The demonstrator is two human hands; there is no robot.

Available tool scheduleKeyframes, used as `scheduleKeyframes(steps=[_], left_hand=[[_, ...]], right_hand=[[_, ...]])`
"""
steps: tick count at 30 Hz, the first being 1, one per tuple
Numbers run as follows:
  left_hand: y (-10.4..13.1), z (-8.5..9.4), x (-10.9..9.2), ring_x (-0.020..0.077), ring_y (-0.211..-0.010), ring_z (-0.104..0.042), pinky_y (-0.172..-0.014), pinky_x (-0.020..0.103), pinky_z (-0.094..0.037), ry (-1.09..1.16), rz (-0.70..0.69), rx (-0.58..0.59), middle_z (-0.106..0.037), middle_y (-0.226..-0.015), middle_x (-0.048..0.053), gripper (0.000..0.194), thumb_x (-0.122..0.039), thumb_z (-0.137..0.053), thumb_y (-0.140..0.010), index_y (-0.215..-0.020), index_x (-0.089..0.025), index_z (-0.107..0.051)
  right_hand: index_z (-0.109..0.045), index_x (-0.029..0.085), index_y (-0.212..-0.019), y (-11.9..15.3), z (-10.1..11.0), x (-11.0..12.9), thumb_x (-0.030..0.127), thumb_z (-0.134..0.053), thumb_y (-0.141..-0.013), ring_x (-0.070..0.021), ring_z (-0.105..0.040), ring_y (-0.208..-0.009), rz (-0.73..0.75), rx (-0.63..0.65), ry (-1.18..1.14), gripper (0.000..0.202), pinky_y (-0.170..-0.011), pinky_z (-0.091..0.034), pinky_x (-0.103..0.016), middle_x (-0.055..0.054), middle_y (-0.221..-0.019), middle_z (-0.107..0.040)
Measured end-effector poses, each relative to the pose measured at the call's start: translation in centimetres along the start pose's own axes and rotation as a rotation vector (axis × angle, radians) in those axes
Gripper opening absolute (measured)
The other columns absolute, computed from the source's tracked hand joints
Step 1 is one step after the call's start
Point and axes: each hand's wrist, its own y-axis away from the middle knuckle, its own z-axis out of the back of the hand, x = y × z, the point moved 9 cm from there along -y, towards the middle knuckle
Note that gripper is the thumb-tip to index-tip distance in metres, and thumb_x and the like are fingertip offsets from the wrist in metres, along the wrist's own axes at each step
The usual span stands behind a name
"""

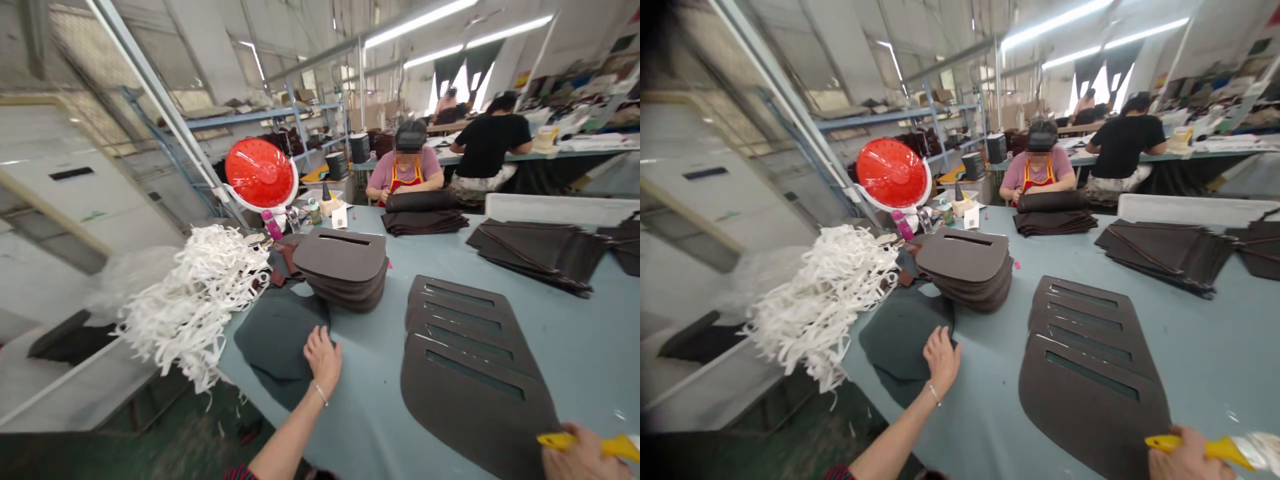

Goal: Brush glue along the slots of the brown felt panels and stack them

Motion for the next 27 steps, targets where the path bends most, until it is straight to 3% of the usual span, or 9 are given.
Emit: scheduleKeyframes(steps=[3, 5, 10, 13, 16, 19, 21, 25, 27], left_hand=[[-1.7, 2.4, 5.2, 0.0271, -0.111, -0.048, -0.093, 0.042, -0.036, 0.032, 0.011, 0.042, -0.055, -0.113, 0.013, 0.026, -0.022, -0.047, -0.084, -0.108, -0.018, -0.058], [-1.5, 1.9, 6.1, 0.0206, -0.094, -0.055, -0.087, 0.034, -0.041, 0.099, -0.051, 0.138, -0.061, -0.094, 0.007, 0.017, -0.023, -0.048, -0.084, -0.092, -0.02, -0.063], [4.1, -1.3, 2.4, 0.0165, -0.079, -0.058, -0.074, 0.027, -0.044, 0.269, -0.157, 0.293, -0.064, -0.084, 0.004, 0.019, -0.033, -0.051, -0.084, -0.085, -0.02, -0.064], [8.6, -3.2, -1.2, 0.0145, -0.077, -0.059, -0.072, 0.025, -0.045, 0.403, -0.268, 0.484, -0.066, -0.085, 0.002, 0.025, -0.039, -0.047, -0.086, -0.092, -0.023, -0.064], [10.2, -3.1, -1.2, 0.0181, -0.092, -0.059, -0.083, 0.03, -0.044, 0.363, -0.29, 0.539, -0.066, -0.101, 0.005, 0.033, -0.039, -0.041, -0.089, -0.113, -0.025, -0.059], [8.2, -0.4, 3.6, 0.0297, -0.11, -0.05, -0.087, 0.042, -0.042, -0.07, -0.075, 0.225, -0.054, -0.121, 0.016, 0.043, -0.038, -0.047, -0.085, -0.122, -0.017, -0.052], [7.3, 0.3, 6.0, 0.0334, -0.107, -0.049, -0.079, 0.043, -0.045, -0.284, -0.007, 0.14, -0.052, -0.119, 0.019, 0.049, -0.043, -0.05, -0.082, -0.121, -0.013, -0.05], [6.9, -2.6, 7.3, 0.0264, -0.095, -0.057, -0.076, 0.036, -0.046, -0.273, -0.123, 0.308, -0.057, -0.103, 0.015, 0.025, -0.036, -0.041, -0.087, -0.091, -0.016, -0.055], [7.0, -4.8, 7.6, 0.0244, -0.084, -0.061, -0.075, 0.036, -0.047, -0.171, -0.106, 0.442, -0.061, -0.092, 0.011, 0.019, -0.034, -0.04, -0.086, -0.092, -0.019, -0.05]], right_hand=[[-0.033, 0.038, -0.137, 0.9, 1.0, 4.7, 0.036, -0.037, -0.074, -0.0345, -0.05, -0.066, 0.112, -0.065, 0.007, 0.063, -0.062, -0.034, -0.046, -0.013, -0.059, -0.038], [-0.043, 0.039, -0.127, 1.8, 0.6, 8.9, 0.04, -0.037, -0.077, -0.0343, -0.05, -0.065, 0.129, -0.039, -0.017, 0.05, -0.062, -0.037, -0.045, -0.012, -0.061, -0.042], [-0.046, 0.028, -0.09, 7.8, -3.4, 22.3, 0.049, -0.043, -0.081, -0.0235, -0.06, -0.068, 0.252, 0.356, -0.419, 0.024, -0.064, -0.045, -0.033, -0.009, -0.083, -0.06], [-0.042, 0.026, -0.086, 11.8, -5.3, 27.2, 0.042, -0.048, -0.08, -0.0192, -0.058, -0.061, 0.272, 0.547, -0.469, 0.018, -0.06, -0.043, -0.028, -0.003, -0.076, -0.058], [-0.04, 0.025, -0.082, 13.2, -5.4, 27.8, 0.022, -0.04, -0.077, -0.0178, -0.054, -0.057, 0.286, 0.523, -0.381, 0.006, -0.054, -0.037, -0.025, 0.0, -0.067, -0.053], [-0.041, 0.024, -0.083, 13.6, -4.6, 26.7, 0.009, -0.034, -0.07, -0.0158, -0.051, -0.058, 0.336, 0.493, -0.384, 0.021, -0.055, -0.035, -0.023, 0.0, -0.07, -0.05], [-0.041, 0.023, -0.085, 13.7, -3.9, 25.8, 0.007, -0.034, -0.07, -0.0146, -0.049, -0.059, 0.35, 0.482, -0.416, 0.023, -0.056, -0.035, -0.022, -0.001, -0.072, -0.049], [-0.043, 0.022, -0.084, 13.3, -2.8, 23.3, 0.004, -0.033, -0.072, -0.0131, -0.047, -0.059, 0.293, 0.411, -0.37, 0.024, -0.054, -0.031, -0.02, 0.0, -0.072, -0.048], [-0.044, 0.022, -0.084, 12.6, -2.4, 21.3, 0.004, -0.033, -0.073, -0.0124, -0.046, -0.057, 0.249, 0.366, -0.297, 0.024, -0.053, -0.029, -0.02, 0.0, -0.072, -0.048]])
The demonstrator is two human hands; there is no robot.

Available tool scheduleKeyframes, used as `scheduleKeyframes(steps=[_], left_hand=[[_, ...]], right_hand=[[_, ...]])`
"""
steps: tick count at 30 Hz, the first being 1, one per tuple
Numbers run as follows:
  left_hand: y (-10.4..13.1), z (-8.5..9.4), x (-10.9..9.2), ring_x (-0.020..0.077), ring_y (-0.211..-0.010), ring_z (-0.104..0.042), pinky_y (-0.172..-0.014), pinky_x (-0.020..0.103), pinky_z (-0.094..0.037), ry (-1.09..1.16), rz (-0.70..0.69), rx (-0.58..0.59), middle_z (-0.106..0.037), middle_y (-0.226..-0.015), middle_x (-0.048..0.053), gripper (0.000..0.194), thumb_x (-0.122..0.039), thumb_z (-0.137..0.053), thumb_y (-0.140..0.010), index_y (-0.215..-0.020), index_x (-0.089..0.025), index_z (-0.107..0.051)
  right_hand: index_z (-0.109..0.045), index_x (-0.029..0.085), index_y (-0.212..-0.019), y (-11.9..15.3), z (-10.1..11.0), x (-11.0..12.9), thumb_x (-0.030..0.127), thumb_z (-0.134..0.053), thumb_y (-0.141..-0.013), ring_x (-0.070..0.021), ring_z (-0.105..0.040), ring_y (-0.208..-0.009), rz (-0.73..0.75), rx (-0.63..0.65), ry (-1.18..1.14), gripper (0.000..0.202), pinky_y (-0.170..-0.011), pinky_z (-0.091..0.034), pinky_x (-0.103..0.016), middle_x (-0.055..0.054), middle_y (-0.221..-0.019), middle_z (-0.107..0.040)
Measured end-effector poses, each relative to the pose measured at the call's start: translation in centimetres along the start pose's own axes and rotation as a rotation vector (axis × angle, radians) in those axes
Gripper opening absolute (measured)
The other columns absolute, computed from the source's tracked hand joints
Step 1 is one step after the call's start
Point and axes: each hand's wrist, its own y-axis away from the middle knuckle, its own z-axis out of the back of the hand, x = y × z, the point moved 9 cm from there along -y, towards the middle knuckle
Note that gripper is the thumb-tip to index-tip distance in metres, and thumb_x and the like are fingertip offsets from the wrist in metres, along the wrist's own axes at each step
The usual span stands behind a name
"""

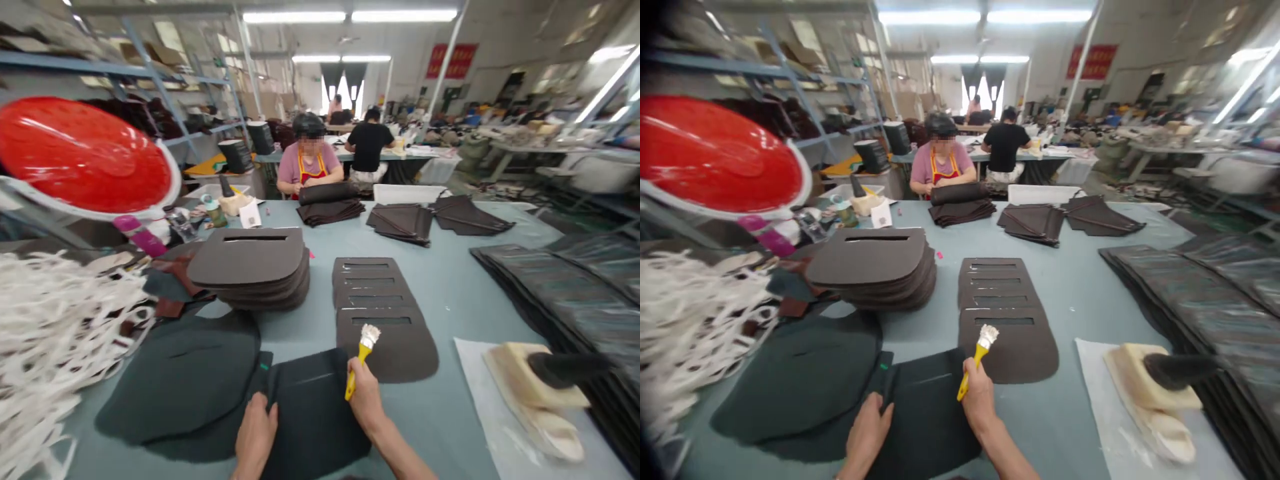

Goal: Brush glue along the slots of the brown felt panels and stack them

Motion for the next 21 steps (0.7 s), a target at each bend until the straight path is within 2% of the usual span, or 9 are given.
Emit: scheduleKeyframes(steps=[2, 3, 7, 10, 13, 16, 19, 21], left_hand=[[-0.8, -1.3, -1.1, 0.0256, -0.081, -0.063, -0.075, 0.037, -0.048, 0.137, -0.02, 0.057, -0.063, -0.09, 0.01, 0.023, -0.036, -0.044, -0.082, -0.099, -0.02, -0.046], [-1.2, -1.6, -2.3, 0.0265, -0.084, -0.064, -0.077, 0.038, -0.049, 0.221, -0.054, 0.058, -0.064, -0.094, 0.011, 0.029, -0.038, -0.047, -0.08, -0.102, -0.02, -0.044], [-1.8, -2.7, -9.9, 0.0265, -0.101, -0.062, -0.087, 0.038, -0.049, 0.533, -0.253, 0.102, -0.062, -0.107, 0.011, 0.042, -0.041, -0.05, -0.074, -0.11, -0.02, -0.04], [-1.5, -4.1, -15.8, 0.0249, -0.103, -0.06, -0.09, 0.04, -0.048, 0.584, -0.357, 0.143, -0.06, -0.107, 0.01, 0.048, -0.036, -0.05, -0.074, -0.117, -0.019, -0.036], [-1.0, -4.7, -20.2, 0.0226, -0.102, -0.056, -0.094, 0.041, -0.045, 0.567, -0.474, 0.075, -0.053, -0.113, 0.011, 0.052, -0.03, -0.05, -0.075, -0.122, -0.017, -0.035], [-0.8, -5.3, -22.1, 0.0215, -0.1, -0.054, -0.094, 0.041, -0.045, 0.525, -0.515, 0.017, -0.049, -0.111, 0.011, 0.049, -0.028, -0.048, -0.076, -0.122, -0.016, -0.038], [-0.8, -5.7, -22.4, 0.0214, -0.099, -0.053, -0.093, 0.042, -0.045, 0.497, -0.542, 0.002, -0.047, -0.107, 0.009, 0.04, -0.028, -0.046, -0.079, -0.118, -0.017, -0.045], [-0.7, -5.9, -22.3, 0.0215, -0.097, -0.054, -0.093, 0.042, -0.045, 0.478, -0.557, 0.003, -0.046, -0.103, 0.007, 0.031, -0.03, -0.046, -0.079, -0.107, -0.018, -0.053]], right_hand=[[-0.046, 0.022, -0.085, 0.1, 1.6, -2.7, 0.003, -0.034, -0.071, -0.0121, -0.045, -0.057, -0.062, -0.044, 0.074, 0.026, -0.053, -0.027, -0.02, 0.001, -0.072, -0.048], [-0.046, 0.022, -0.086, 0.1, 2.6, -4.3, 0.003, -0.035, -0.071, -0.0121, -0.045, -0.057, -0.101, -0.07, 0.107, 0.027, -0.053, -0.027, -0.02, 0.001, -0.072, -0.048], [-0.048, 0.02, -0.088, 0.2, 7.3, -11.8, 0.001, -0.036, -0.071, -0.0122, -0.046, -0.063, -0.263, -0.179, 0.19, 0.029, -0.057, -0.028, -0.02, 0.0, -0.076, -0.048], [-0.049, 0.018, -0.089, 0.0, 10.1, -17.1, -0.001, -0.038, -0.071, -0.0113, -0.043, -0.062, -0.359, -0.228, 0.257, 0.029, -0.056, -0.024, -0.021, 0.0, -0.076, -0.046], [-0.05, 0.017, -0.09, -0.4, 11.7, -20.9, -0.001, -0.039, -0.074, -0.0104, -0.04, -0.06, -0.394, -0.258, 0.309, 0.027, -0.054, -0.022, -0.022, 0.0, -0.076, -0.045], [-0.05, 0.016, -0.09, -0.7, 12.0, -22.9, 0.001, -0.04, -0.077, -0.0102, -0.04, -0.06, -0.375, -0.29, 0.312, 0.022, -0.054, -0.023, -0.022, -0.001, -0.078, -0.046], [-0.051, 0.017, -0.089, -0.9, 11.7, -23.8, 0.007, -0.042, -0.082, -0.0112, -0.043, -0.062, -0.342, -0.318, 0.302, 0.015, -0.055, -0.026, -0.022, -0.002, -0.08, -0.048], [-0.051, 0.017, -0.088, -0.9, 11.6, -24.1, 0.011, -0.043, -0.084, -0.0135, -0.046, -0.067, -0.325, -0.338, 0.314, 0.011, -0.057, -0.03, -0.023, -0.004, -0.081, -0.049]])
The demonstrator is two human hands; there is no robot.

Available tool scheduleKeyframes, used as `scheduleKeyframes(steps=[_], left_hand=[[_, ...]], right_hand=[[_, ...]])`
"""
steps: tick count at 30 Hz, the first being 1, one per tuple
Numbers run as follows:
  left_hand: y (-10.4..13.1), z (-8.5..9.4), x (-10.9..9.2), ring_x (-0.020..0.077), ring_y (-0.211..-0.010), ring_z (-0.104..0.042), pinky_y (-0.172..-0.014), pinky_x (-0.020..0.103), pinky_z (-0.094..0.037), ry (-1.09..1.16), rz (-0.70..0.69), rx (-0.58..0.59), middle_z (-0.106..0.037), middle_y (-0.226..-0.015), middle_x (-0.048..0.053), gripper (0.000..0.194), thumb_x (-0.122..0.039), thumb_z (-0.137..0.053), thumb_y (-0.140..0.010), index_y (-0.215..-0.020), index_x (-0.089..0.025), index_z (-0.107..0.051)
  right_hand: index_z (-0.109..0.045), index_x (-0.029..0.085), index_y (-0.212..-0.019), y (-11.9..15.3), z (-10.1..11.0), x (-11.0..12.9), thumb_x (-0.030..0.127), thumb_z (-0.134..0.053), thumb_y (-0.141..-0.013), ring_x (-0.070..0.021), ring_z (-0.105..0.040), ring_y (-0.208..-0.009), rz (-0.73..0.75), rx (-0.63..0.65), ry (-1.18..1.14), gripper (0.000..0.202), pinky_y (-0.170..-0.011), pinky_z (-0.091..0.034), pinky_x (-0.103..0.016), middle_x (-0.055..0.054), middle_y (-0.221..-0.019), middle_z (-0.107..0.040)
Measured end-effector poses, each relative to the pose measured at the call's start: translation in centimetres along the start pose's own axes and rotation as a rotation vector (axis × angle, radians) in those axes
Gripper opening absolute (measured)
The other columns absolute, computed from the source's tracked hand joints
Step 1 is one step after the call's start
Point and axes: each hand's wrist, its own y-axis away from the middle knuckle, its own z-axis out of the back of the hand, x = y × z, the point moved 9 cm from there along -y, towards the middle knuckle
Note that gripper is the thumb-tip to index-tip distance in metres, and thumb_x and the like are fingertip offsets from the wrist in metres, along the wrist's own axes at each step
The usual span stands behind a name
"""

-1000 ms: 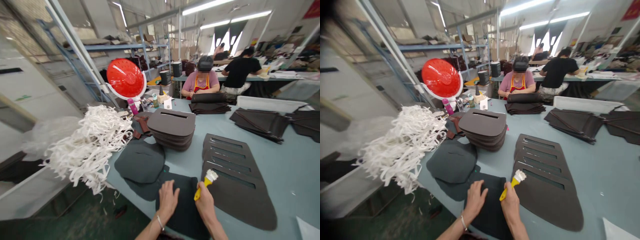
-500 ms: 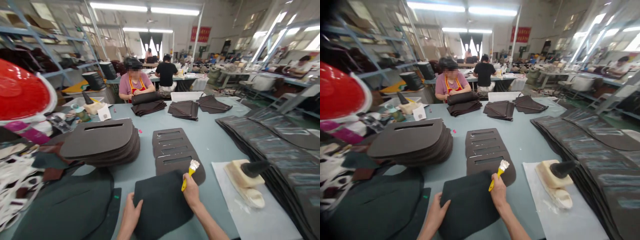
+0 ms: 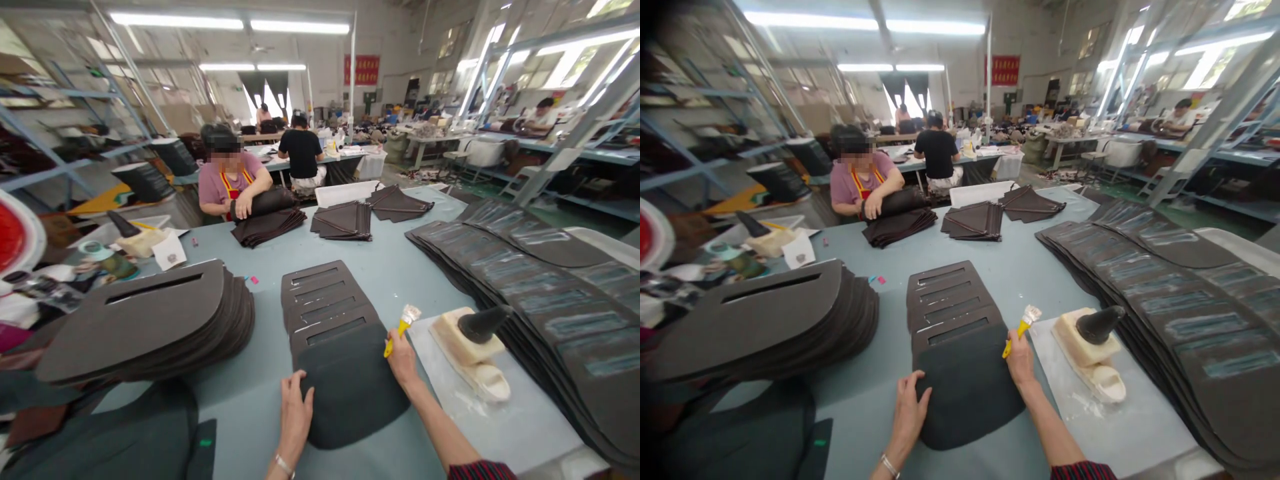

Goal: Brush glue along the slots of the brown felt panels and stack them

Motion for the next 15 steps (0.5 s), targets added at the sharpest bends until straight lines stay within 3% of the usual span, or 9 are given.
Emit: scheduleKeyframes(steps=[5, 8, 12, 15], left_hand=[[0.1, 0.1, 0.1, 0.0216, -0.091, -0.055, -0.084, 0.039, -0.048, -0.105, 0.029, -0.004, -0.046, -0.098, 0.006, 0.022, -0.032, -0.047, -0.079, -0.092, -0.02, -0.06], [-0.2, 0.5, -0.3, 0.0233, -0.092, -0.054, -0.087, 0.042, -0.046, -0.174, -0.005, -0.028, -0.05, -0.095, 0.008, 0.025, -0.035, -0.045, -0.08, -0.09, -0.021, -0.064], [-0.5, 1.8, 0.6, 0.0252, -0.091, -0.057, -0.089, 0.044, -0.045, -0.113, 0.013, -0.02, -0.058, -0.092, 0.01, 0.038, -0.048, -0.044, -0.078, -0.092, -0.019, -0.064], [-0.4, 2.8, 3.2, 0.0248, -0.079, -0.062, -0.077, 0.039, -0.049, -0.026, 0.163, 0.073, -0.065, -0.083, 0.008, 0.041, -0.055, -0.044, -0.072, -0.086, -0.02, -0.06]], right_hand=[[-0.056, 0.017, -0.091, -0.3, 1.3, 0.1, 0.014, -0.046, -0.084, -0.022, -0.051, -0.085, 0.024, -0.092, 0.055, 0.013, -0.07, -0.038, -0.03, -0.008, -0.083, -0.054], [-0.059, 0.016, -0.097, 0.0, 3.5, 0.5, 0.027, -0.047, -0.089, -0.0226, -0.054, -0.083, 0.01, -0.116, 0.032, 0.018, -0.07, -0.041, -0.031, -0.009, -0.083, -0.057], [-0.06, 0.018, -0.107, 2.2, 9.0, 0.4, 0.039, -0.041, -0.093, -0.021, -0.058, -0.081, -0.026, -0.144, -0.129, 0.031, -0.073, -0.044, -0.033, -0.009, -0.088, -0.061], [-0.062, 0.019, -0.102, 5.0, 15.1, -1.5, 0.042, -0.042, -0.092, -0.0207, -0.06, -0.085, -0.142, -0.235, -0.278, 0.032, -0.078, -0.046, -0.033, -0.009, -0.094, -0.064]])
